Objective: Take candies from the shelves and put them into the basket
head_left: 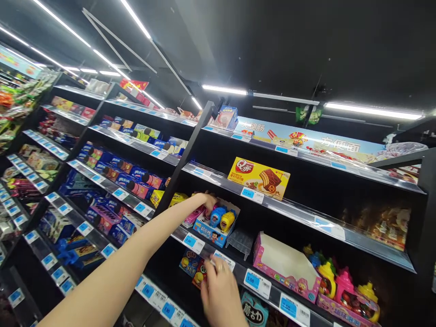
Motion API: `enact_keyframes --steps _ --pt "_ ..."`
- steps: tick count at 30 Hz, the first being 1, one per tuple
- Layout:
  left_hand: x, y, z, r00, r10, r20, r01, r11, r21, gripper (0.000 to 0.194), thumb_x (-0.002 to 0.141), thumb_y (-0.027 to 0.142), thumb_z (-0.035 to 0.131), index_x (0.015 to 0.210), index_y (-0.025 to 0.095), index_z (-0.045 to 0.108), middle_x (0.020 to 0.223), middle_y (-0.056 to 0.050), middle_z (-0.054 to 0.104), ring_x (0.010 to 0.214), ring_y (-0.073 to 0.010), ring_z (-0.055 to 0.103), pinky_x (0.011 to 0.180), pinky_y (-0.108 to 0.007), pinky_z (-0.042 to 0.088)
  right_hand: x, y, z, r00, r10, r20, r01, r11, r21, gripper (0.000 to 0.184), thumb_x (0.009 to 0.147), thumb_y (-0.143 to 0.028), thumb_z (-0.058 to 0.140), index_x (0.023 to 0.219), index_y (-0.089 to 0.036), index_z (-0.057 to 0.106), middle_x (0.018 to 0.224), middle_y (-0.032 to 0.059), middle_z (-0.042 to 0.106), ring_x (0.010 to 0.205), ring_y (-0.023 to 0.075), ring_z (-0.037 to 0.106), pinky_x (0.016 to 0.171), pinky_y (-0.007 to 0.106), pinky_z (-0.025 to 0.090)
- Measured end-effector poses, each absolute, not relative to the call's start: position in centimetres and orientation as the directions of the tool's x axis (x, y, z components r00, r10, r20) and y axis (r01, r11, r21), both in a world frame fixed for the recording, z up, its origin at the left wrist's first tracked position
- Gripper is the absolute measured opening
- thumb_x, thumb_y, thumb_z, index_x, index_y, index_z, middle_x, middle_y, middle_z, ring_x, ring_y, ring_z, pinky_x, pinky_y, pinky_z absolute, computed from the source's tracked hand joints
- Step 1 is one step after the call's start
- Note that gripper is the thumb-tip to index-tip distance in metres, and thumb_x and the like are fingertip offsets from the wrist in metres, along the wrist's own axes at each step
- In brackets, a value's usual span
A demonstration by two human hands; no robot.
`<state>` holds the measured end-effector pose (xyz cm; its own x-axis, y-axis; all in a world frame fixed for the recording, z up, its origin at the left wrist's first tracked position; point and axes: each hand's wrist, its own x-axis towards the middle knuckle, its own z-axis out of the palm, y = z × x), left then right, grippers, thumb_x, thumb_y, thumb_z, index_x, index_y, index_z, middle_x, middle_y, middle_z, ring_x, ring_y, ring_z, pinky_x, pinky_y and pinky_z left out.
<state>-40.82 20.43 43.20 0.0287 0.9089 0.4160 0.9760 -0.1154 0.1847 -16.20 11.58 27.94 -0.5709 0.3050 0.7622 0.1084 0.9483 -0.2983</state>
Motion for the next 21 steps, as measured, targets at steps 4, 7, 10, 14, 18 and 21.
enact_keyframes --steps 4,7,10,14,18,21 --pt "-41.0 20.7 43.6 0.003 0.974 0.226 0.99 -0.035 0.139 0.049 0.031 0.02 0.078 0.079 0.013 0.072 0.073 -0.01 0.069 0.069 -0.0265 0.06 0.067 -0.035 0.048 -20.2 14.4 31.1 -0.616 0.315 0.722 0.513 0.856 0.065 0.046 0.076 -0.012 0.056 0.121 -0.008 0.051 0.123 0.0174 0.05 0.118 0.0315 0.041 0.1 0.046 0.035" --pt "-41.4 21.2 43.7 -0.005 0.991 0.135 0.993 -0.011 0.115 0.04 0.031 0.021 0.078 0.07 0.013 0.072 0.067 -0.01 0.068 0.061 -0.0255 0.06 0.061 -0.035 0.049 -21.7 16.3 31.0 -0.623 0.348 0.7 0.59 0.797 0.129 0.048 0.077 -0.018 0.058 0.122 -0.005 0.049 0.119 0.0165 0.053 0.112 0.0298 0.045 0.102 0.044 0.032" --pt "-41.9 21.8 43.7 0.017 0.994 0.107 0.993 -0.029 0.113 0.032 0.035 0.023 0.077 0.064 0.01 0.071 0.059 -0.009 0.065 0.056 -0.0253 0.058 0.054 -0.035 0.048 -21.9 17.2 29.6 -0.607 0.348 0.714 0.6 0.79 0.124 0.052 0.078 -0.022 0.057 0.126 -0.007 0.046 0.12 0.0148 0.052 0.113 0.0295 0.043 0.104 0.042 0.03" --pt "-42.7 22.2 44.1 0.088 0.982 0.166 0.982 -0.113 0.152 0.045 0.039 0.023 0.075 0.082 0.011 0.071 0.067 -0.008 0.067 0.059 -0.0235 0.058 0.052 -0.032 0.047 -21.7 17.3 28.8 -0.593 0.348 0.726 0.586 0.805 0.092 0.061 0.075 -0.028 0.06 0.129 -0.007 0.042 0.125 0.0144 0.048 0.118 0.0306 0.038 0.107 0.042 0.025" --pt "-43.6 22.2 44.7 0.131 0.965 0.226 0.962 -0.179 0.207 0.062 0.039 0.023 0.074 0.099 0.011 0.067 0.085 -0.01 0.07 0.067 -0.0238 0.06 0.055 -0.03 0.048 -21.6 17.0 29.2 -0.599 0.362 0.715 0.58 0.811 0.075 0.062 0.073 -0.028 0.06 0.129 -0.007 0.043 0.123 0.0138 0.049 0.117 0.0301 0.04 0.108 0.042 0.023" --pt "-44.3 22.0 44.6 0.146 0.947 0.285 0.942 -0.22 0.251 0.068 0.038 0.021 0.073 0.105 0.012 0.065 0.09 -0.01 0.07 0.073 -0.0242 0.062 0.061 -0.028 0.048 -21.5 16.9 29.6 -0.606 0.363 0.708 0.574 0.815 0.073 0.061 0.073 -0.028 0.06 0.128 -0.007 0.043 0.122 0.0138 0.05 0.116 0.0303 0.04 0.107 0.041 0.024"
